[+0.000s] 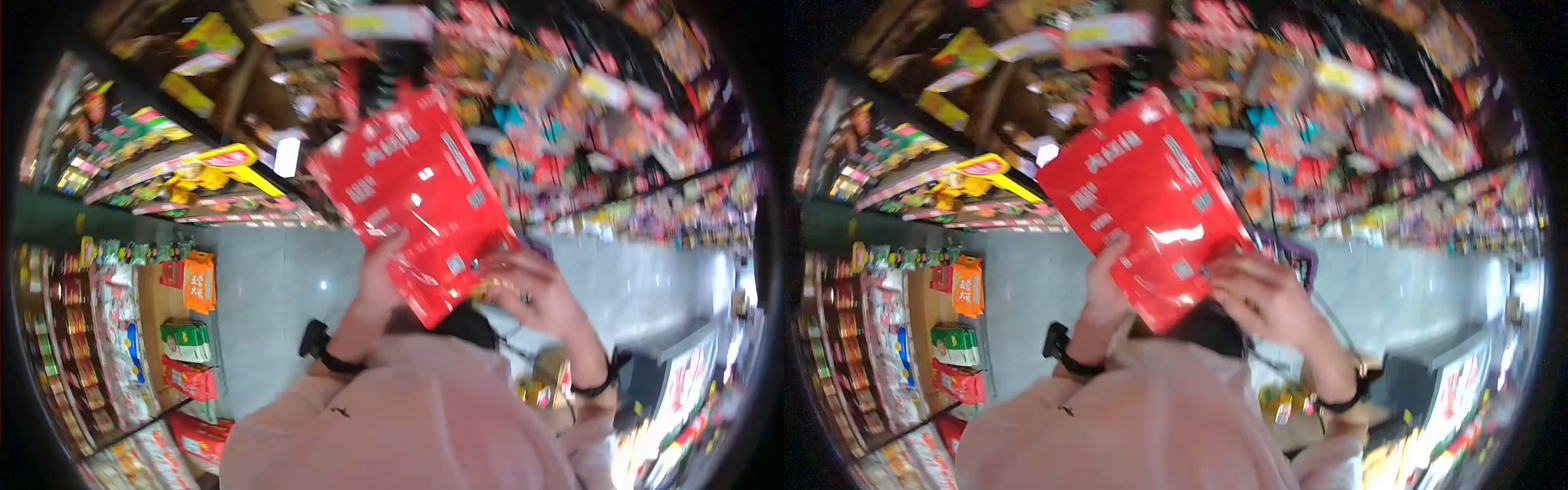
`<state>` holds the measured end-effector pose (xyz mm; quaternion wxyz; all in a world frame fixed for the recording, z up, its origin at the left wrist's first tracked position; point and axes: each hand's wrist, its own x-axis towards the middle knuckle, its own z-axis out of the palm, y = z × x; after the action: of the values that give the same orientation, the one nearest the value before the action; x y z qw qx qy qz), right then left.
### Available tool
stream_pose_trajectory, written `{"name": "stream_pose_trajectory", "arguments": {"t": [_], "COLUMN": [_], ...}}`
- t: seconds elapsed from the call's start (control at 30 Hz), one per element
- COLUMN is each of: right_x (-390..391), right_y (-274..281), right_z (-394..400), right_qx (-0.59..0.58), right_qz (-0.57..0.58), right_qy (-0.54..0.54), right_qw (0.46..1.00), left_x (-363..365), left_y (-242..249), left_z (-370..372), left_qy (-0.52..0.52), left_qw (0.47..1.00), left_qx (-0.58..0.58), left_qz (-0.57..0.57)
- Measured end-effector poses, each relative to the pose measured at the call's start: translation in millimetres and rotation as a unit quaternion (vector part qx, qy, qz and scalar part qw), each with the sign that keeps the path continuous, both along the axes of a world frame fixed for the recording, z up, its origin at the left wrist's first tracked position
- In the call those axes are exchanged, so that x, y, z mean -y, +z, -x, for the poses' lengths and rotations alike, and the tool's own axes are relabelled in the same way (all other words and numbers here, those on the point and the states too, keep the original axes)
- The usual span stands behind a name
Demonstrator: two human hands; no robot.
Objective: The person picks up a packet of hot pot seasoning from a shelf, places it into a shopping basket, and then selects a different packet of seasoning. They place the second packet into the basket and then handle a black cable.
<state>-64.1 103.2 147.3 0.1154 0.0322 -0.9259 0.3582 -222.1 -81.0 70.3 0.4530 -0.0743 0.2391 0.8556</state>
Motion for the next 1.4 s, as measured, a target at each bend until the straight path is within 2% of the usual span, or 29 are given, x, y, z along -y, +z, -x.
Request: {"name": "stream_pose_trajectory", "arguments": {"t": [0.07, 0.1, 0.13, 0.17, 0.2, 0.23, 0.27, 0.33, 0.43, 0.53, 0.67, 0.7, 0.8, 0.93, 0.97, 1.03, 1.07, 1.13, 1.3, 1.4], "right_x": [-10.0, -21.2, -29.2, -32.8, -36.0, -29.3, -24.0, -14.1, -13.7, -17.6, -28.8, -29.9, -41.4, -55.5, -53.7, -53.8, -56.4, -55.5, -71.5, -66.2], "right_y": [-3.0, 1.1, 11.0, 19.3, 27.7, 37.4, 52.6, 74.3, 85.0, 100.8, 116.1, 118.1, 125.2, 128.2, 125.0, 123.6, 124.7, 118.5, 82.3, 69.6], "right_z": [-24.1, -34.9, -47.8, -53.2, -58.8, -65.4, -71.6, -78.8, -84.8, -80.5, -73.9, -73.6, -73.7, -84.4, -82.6, -78.5, -76.7, -70.3, -74.7, -78.0], "right_qx": [0.082, 0.130, 0.171, 0.177, 0.201, 0.174, 0.176, 0.138, 0.138, 0.135, 0.059, 0.061, 0.113, 0.037, 0.029, 0.072, 0.115, 0.211, 0.406, 0.365], "right_qz": [0.180, 0.268, 0.357, 0.417, 0.470, 0.511, 0.507, 0.425, 0.337, 0.272, 0.245, 0.261, 0.205, 0.159, 0.133, 0.059, 0.005, -0.027, 0.028, -0.004], "right_qy": [0.028, 0.091, 0.156, 0.278, 0.393, 0.478, 0.523, 0.540, 0.591, 0.585, 0.570, 0.576, 0.567, 0.368, 0.287, 0.148, 0.089, -0.004, 0.008, 0.017], "right_qw": [0.980, 0.950, 0.905, 0.847, 0.764, 0.693, 0.662, 0.713, 0.720, 0.752, 0.782, 0.772, 0.790, 0.915, 0.948, 0.985, 0.989, 0.977, 0.914, 0.931], "left_x": [-2.7, -5.3, -6.2, -6.3, -7.5, -9.8, -11.6, -15.0, -21.3, -24.3, -22.7, -22.6, -23.5, -22.6, -23.0, -22.3, -23.3, -24.4, -25.7, -27.3], "left_y": [-11.9, -13.4, -19.5, -24.8, -29.1, -33.0, -37.1, -42.9, -40.5, -32.8, -33.0, -34.2, -37.6, -33.8, -34.7, -39.4, -41.9, -47.9, -55.4, -52.6], "left_z": [4.2, 3.8, 1.8, 0.8, 0.6, -1.1, -1.8, -1.9, -4.3, -4.4, 0.7, 1.2, 1.0, -2.1, -1.4, -1.9, -2.1, -3.4, -3.1, -6.2], "left_qy": [-0.028, -0.037, -0.054, -0.067, -0.074, -0.086, -0.093, -0.106, -0.131, -0.148, -0.151, -0.149, -0.131, -0.128, -0.127, -0.130, -0.132, -0.137, -0.144, -0.159], "left_qw": [0.999, 0.997, 0.997, 0.997, 0.997, 0.996, 0.994, 0.992, 0.988, 0.984, 0.985, 0.985, 0.987, 0.987, 0.987, 0.988, 0.988, 0.988, 0.986, 0.984], "left_qx": [-0.024, -0.041, -0.031, -0.024, -0.022, -0.031, -0.044, -0.052, -0.051, -0.072, -0.061, -0.061, -0.062, -0.056, -0.052, -0.043, -0.040, -0.034, -0.042, -0.023], "left_qz": [0.026, 0.050, 0.037, 0.025, 0.010, 0.022, 0.032, 0.044, 0.064, 0.071, 0.058, 0.057, 0.067, 0.080, 0.078, 0.075, 0.072, 0.067, 0.073, 0.078]}}
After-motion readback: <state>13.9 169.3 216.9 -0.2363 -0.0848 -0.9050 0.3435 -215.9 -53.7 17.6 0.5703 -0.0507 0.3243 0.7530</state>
